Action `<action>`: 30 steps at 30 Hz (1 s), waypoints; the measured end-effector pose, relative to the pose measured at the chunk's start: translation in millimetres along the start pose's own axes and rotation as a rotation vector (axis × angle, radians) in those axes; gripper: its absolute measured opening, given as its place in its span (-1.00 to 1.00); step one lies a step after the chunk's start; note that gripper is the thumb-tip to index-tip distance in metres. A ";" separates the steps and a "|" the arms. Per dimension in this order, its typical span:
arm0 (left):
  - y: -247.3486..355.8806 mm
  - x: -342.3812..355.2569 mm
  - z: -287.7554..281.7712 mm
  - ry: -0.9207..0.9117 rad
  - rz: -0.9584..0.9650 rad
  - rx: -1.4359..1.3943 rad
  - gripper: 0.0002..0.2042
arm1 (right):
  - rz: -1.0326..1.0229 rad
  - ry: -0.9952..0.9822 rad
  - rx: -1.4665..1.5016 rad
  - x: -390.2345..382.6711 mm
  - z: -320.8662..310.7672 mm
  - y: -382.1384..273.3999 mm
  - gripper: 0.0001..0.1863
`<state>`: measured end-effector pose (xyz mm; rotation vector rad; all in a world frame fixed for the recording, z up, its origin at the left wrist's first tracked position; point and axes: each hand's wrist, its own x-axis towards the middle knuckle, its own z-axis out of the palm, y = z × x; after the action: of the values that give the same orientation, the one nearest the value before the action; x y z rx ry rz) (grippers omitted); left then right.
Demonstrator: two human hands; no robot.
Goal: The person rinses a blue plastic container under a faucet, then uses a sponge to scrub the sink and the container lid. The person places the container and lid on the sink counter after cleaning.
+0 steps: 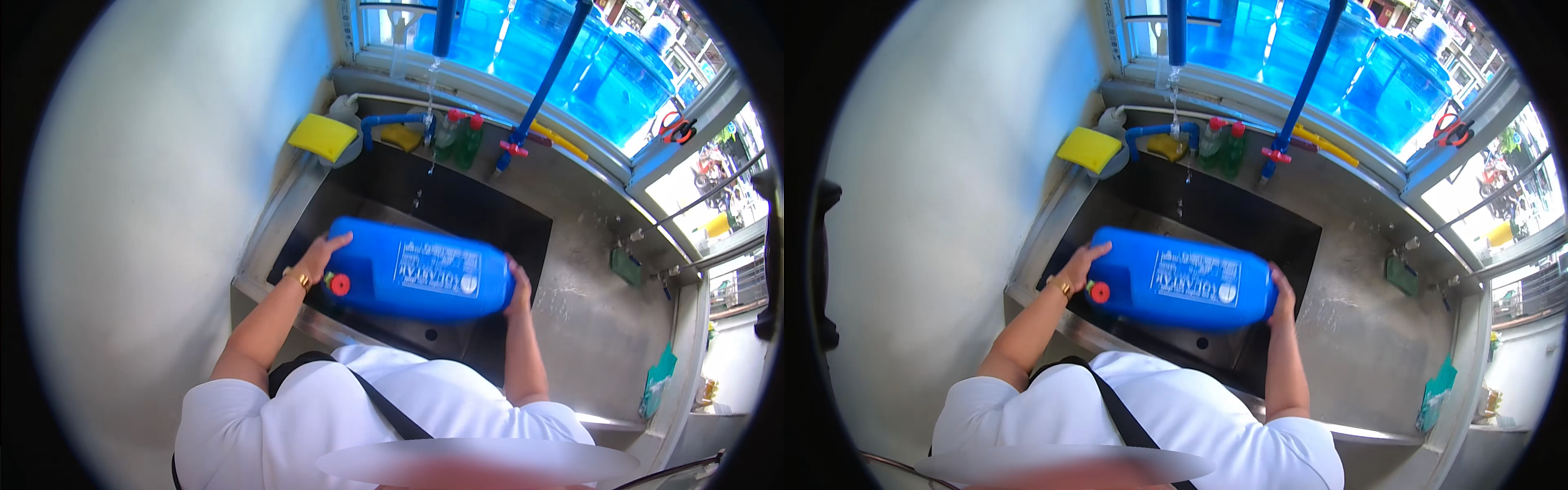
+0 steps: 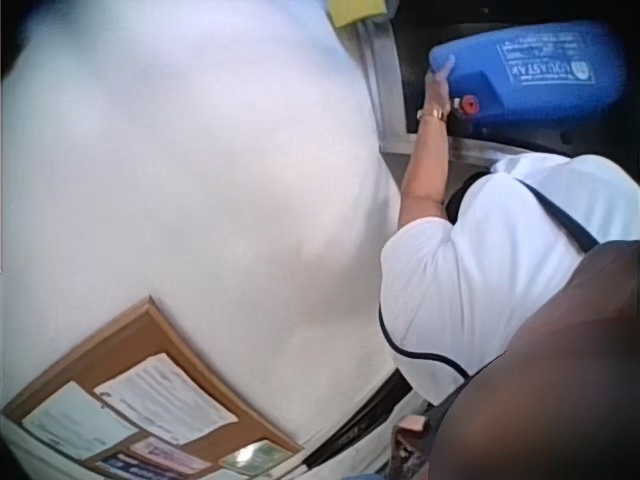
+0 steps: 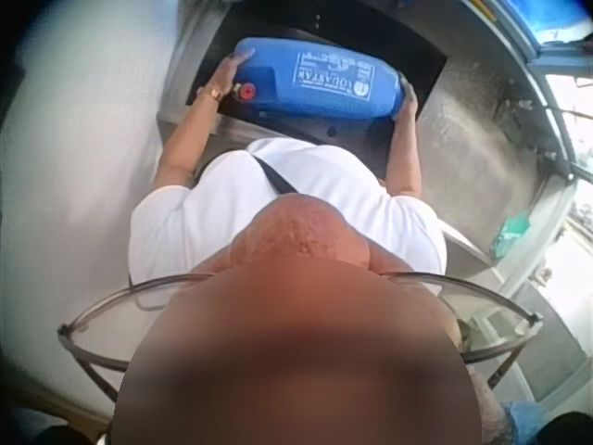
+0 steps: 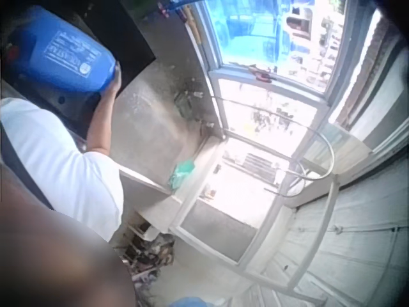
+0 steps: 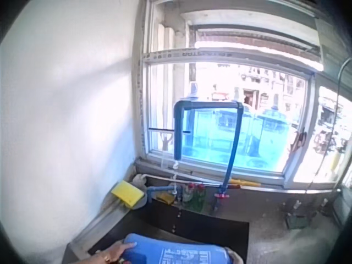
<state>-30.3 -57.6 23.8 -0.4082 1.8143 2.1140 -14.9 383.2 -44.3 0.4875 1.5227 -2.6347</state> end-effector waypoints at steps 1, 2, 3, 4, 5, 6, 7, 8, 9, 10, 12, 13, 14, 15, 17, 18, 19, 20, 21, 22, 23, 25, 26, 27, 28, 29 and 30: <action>1.4 6.1 -8.9 -0.090 0.052 -0.047 -0.37 | -0.148 0.039 0.002 -2.6 2.6 -15.6 -0.31; 3.2 7.1 -18.6 -0.109 -0.009 -0.140 -0.33 | -0.152 -0.039 -0.136 -3.1 8.0 -43.1 -0.32; 7.1 12.0 -24.5 -0.157 0.002 -0.272 -0.28 | -0.297 -0.147 -0.215 0.3 21.1 -76.2 -0.33; 12.1 13.9 -31.5 -0.270 0.040 -0.280 -0.12 | -0.339 -0.143 -0.366 -5.5 37.4 -107.9 -0.35; 12.0 14.6 -32.0 -0.290 -0.165 -0.289 -0.04 | -0.474 -0.270 -0.450 -17.8 57.6 -137.1 -0.36; 11.0 16.2 -28.8 -0.343 -0.331 -0.313 0.03 | -0.529 -0.295 -0.575 -34.9 82.1 -161.9 -0.36; 7.2 17.0 -22.9 -0.415 -0.508 -0.390 0.11 | -0.636 -0.392 -0.669 -52.8 109.0 -185.3 -0.35; -3.5 18.9 -8.1 -0.386 -0.604 -0.326 0.24 | -0.732 -0.497 -0.796 -72.7 135.6 -206.4 -0.34; -16.4 20.4 7.6 -0.372 -0.568 -0.238 0.25 | -0.823 -0.582 -0.909 -93.9 160.0 -223.5 -0.33; -31.5 23.3 25.5 -0.317 -0.559 -0.177 0.25 | -0.939 -0.701 -1.103 -113.8 181.7 -234.2 -0.33; -58.2 28.6 58.9 -0.319 -0.340 -0.323 0.24 | -1.099 -0.828 -1.315 -145.6 209.0 -248.2 -0.29; -67.3 29.1 68.7 -0.374 -0.222 -0.412 0.23 | -1.142 -0.858 -1.340 -161.7 212.2 -249.9 -0.25; -72.2 30.8 75.3 -0.238 -0.180 -0.450 0.21 | -1.177 -0.868 -1.358 -169.9 211.9 -247.7 -0.19; -74.9 30.8 78.6 -0.160 -0.134 -0.495 0.18 | -1.177 -0.737 -1.266 -175.7 206.2 -245.0 -0.14; -68.1 31.1 68.4 -0.085 -0.009 -0.531 0.12 | -1.054 -0.455 -1.064 -172.8 188.2 -228.0 0.01; -61.1 32.4 58.1 -0.087 0.069 -0.525 0.09 | -0.834 -0.374 -0.850 -168.2 177.5 -215.9 0.09; -55.2 31.9 45.8 -0.129 0.095 -0.520 0.06 | -0.736 -0.303 -0.752 -159.5 166.5 -205.8 0.00; -49.6 32.2 32.5 -0.044 0.119 -0.554 0.03 | -0.631 -0.195 -0.642 -149.9 156.0 -194.8 -0.08; -42.6 34.3 14.9 -0.005 0.100 -0.592 0.01 | -0.545 -0.175 -0.560 -134.0 149.4 -179.9 -0.25; -37.0 38.0 0.5 0.033 0.118 -0.627 -0.02 | -0.463 -0.019 -0.397 -120.5 149.7 -149.8 -0.38; -33.2 42.7 -11.5 0.002 0.027 -0.595 -0.04 | -0.380 0.056 -0.528 -112.8 146.6 -127.9 -0.40; -32.5 50.5 -27.4 -0.036 -0.065 -0.542 -0.07 | -0.107 0.079 -0.571 -98.2 143.1 -99.4 -0.30; -37.1 51.5 -30.2 -0.079 -0.133 -0.500 -0.09 | -0.184 0.096 -0.653 -88.2 141.4 -96.7 -0.31; -38.1 55.4 -34.3 -0.116 -0.109 -0.489 -0.09 | -0.151 0.158 -0.760 -81.4 142.9 -94.0 -0.32; -40.2 56.9 -38.7 -0.161 -0.144 -0.512 -0.10 | -0.295 0.093 -0.734 -74.5 144.5 -97.8 -0.35; -43.8 58.2 -40.7 -0.183 -0.256 -0.581 -0.10 | -0.425 0.045 -0.688 -67.7 149.6 -102.1 -0.38; -45.8 60.8 -45.3 -0.192 -0.233 -0.510 -0.10 | -0.535 -0.033 -0.721 -64.9 154.6 -107.3 -0.43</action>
<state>-65.8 -92.5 -49.6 -0.4878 1.0546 2.3326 -12.8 299.2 136.2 -0.0324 2.6893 -2.0881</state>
